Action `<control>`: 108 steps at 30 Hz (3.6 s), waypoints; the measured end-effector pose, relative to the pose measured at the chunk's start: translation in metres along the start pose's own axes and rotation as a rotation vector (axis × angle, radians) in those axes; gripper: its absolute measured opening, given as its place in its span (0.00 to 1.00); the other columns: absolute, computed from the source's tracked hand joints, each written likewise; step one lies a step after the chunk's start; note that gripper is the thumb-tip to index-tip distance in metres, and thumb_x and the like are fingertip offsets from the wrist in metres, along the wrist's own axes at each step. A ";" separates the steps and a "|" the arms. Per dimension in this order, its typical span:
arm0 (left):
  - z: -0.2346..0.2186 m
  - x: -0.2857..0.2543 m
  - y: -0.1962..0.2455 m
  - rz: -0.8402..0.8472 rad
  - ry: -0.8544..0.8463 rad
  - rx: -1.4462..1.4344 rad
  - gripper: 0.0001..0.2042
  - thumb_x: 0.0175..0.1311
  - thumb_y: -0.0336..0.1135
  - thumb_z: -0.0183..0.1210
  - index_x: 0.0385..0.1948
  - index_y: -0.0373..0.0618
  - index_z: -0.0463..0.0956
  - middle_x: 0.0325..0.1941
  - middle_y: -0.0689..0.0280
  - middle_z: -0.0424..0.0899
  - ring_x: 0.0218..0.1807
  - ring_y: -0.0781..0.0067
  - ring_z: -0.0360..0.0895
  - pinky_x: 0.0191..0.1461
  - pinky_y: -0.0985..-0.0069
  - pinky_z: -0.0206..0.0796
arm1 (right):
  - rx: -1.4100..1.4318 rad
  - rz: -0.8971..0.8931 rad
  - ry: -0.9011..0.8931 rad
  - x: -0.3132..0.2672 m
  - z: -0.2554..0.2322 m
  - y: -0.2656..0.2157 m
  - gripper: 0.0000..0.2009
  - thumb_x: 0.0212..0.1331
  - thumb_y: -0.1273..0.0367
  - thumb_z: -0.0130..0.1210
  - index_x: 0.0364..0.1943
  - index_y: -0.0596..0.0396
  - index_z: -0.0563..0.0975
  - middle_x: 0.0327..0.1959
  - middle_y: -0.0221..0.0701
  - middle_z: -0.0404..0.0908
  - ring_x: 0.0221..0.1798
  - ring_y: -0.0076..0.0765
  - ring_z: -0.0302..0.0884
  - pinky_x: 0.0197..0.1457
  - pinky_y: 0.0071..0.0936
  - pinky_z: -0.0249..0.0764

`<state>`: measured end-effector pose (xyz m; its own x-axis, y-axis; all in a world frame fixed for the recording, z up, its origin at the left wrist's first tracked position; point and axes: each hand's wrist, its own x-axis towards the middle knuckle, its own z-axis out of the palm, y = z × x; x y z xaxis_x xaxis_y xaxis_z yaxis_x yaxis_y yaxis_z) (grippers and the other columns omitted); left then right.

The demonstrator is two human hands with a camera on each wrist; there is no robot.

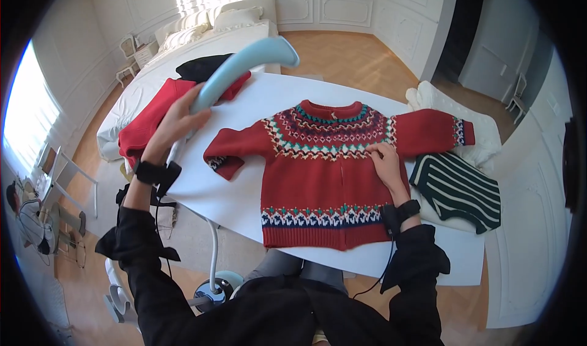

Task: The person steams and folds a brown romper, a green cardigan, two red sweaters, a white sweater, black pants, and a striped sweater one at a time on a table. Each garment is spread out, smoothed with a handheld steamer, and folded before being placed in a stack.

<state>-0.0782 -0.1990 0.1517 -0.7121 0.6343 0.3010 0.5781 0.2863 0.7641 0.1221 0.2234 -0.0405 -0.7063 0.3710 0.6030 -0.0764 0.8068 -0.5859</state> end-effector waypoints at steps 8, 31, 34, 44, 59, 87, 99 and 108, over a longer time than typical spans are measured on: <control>0.076 -0.066 -0.001 0.107 -0.438 0.275 0.34 0.55 0.31 0.58 0.66 0.40 0.55 0.54 0.44 0.73 0.55 0.53 0.73 0.59 0.66 0.63 | -0.032 0.010 0.046 -0.005 -0.004 0.005 0.07 0.51 0.76 0.52 0.31 0.54 0.80 0.32 0.34 0.79 0.41 0.42 0.76 0.47 0.36 0.70; 0.199 0.037 0.014 0.330 -0.483 0.315 0.37 0.58 0.41 0.57 0.66 0.36 0.51 0.42 0.44 0.79 0.42 0.49 0.80 0.48 0.62 0.69 | 0.181 0.248 0.389 -0.001 0.001 0.012 0.05 0.55 0.77 0.49 0.32 0.59 0.76 0.27 0.32 0.77 0.29 0.26 0.75 0.35 0.25 0.71; 0.216 0.054 0.015 0.352 -0.473 0.303 0.37 0.57 0.42 0.58 0.66 0.35 0.51 0.41 0.43 0.79 0.42 0.47 0.79 0.47 0.61 0.68 | 0.233 0.300 0.446 -0.001 0.003 0.016 0.04 0.55 0.77 0.49 0.32 0.59 0.75 0.25 0.31 0.76 0.28 0.26 0.75 0.34 0.26 0.72; 0.253 0.085 0.027 0.389 -0.468 0.330 0.37 0.56 0.43 0.58 0.64 0.34 0.53 0.42 0.42 0.78 0.44 0.45 0.78 0.48 0.59 0.68 | 0.344 0.455 0.516 0.001 -0.003 0.004 0.04 0.57 0.76 0.46 0.35 0.58 0.72 0.25 0.31 0.75 0.25 0.24 0.75 0.29 0.24 0.73; 0.211 0.051 0.032 0.270 -0.552 0.265 0.35 0.57 0.41 0.58 0.65 0.36 0.53 0.44 0.43 0.78 0.44 0.48 0.78 0.49 0.61 0.68 | 0.475 0.479 0.619 0.000 -0.007 0.011 0.07 0.62 0.76 0.41 0.40 0.59 0.71 0.32 0.33 0.75 0.26 0.23 0.75 0.21 0.19 0.72; 0.166 -0.053 0.049 0.364 -0.692 0.115 0.38 0.55 0.35 0.60 0.67 0.37 0.51 0.41 0.42 0.78 0.42 0.47 0.79 0.48 0.60 0.69 | 0.283 0.486 0.090 0.025 -0.079 -0.004 0.14 0.63 0.70 0.50 0.51 0.61 0.75 0.41 0.31 0.79 0.41 0.23 0.76 0.47 0.20 0.72; 0.221 -0.005 0.050 0.350 -0.516 0.165 0.34 0.54 0.40 0.59 0.61 0.31 0.56 0.39 0.41 0.78 0.41 0.44 0.78 0.47 0.58 0.68 | -0.630 0.128 0.031 0.003 -0.107 0.046 0.15 0.57 0.62 0.53 0.48 0.46 0.79 0.59 0.30 0.74 0.68 0.41 0.60 0.74 0.50 0.40; 0.226 -0.010 0.047 0.397 -0.533 0.128 0.37 0.54 0.41 0.59 0.64 0.34 0.54 0.41 0.40 0.77 0.41 0.43 0.78 0.47 0.58 0.68 | -0.487 0.148 0.094 -0.001 -0.111 0.047 0.13 0.57 0.64 0.51 0.44 0.46 0.81 0.57 0.31 0.75 0.67 0.40 0.62 0.73 0.46 0.43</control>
<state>0.0463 -0.0301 0.0557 -0.1610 0.9670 0.1976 0.8214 0.0202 0.5700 0.1971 0.3117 -0.0082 -0.6169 0.5192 0.5914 0.3721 0.8546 -0.3622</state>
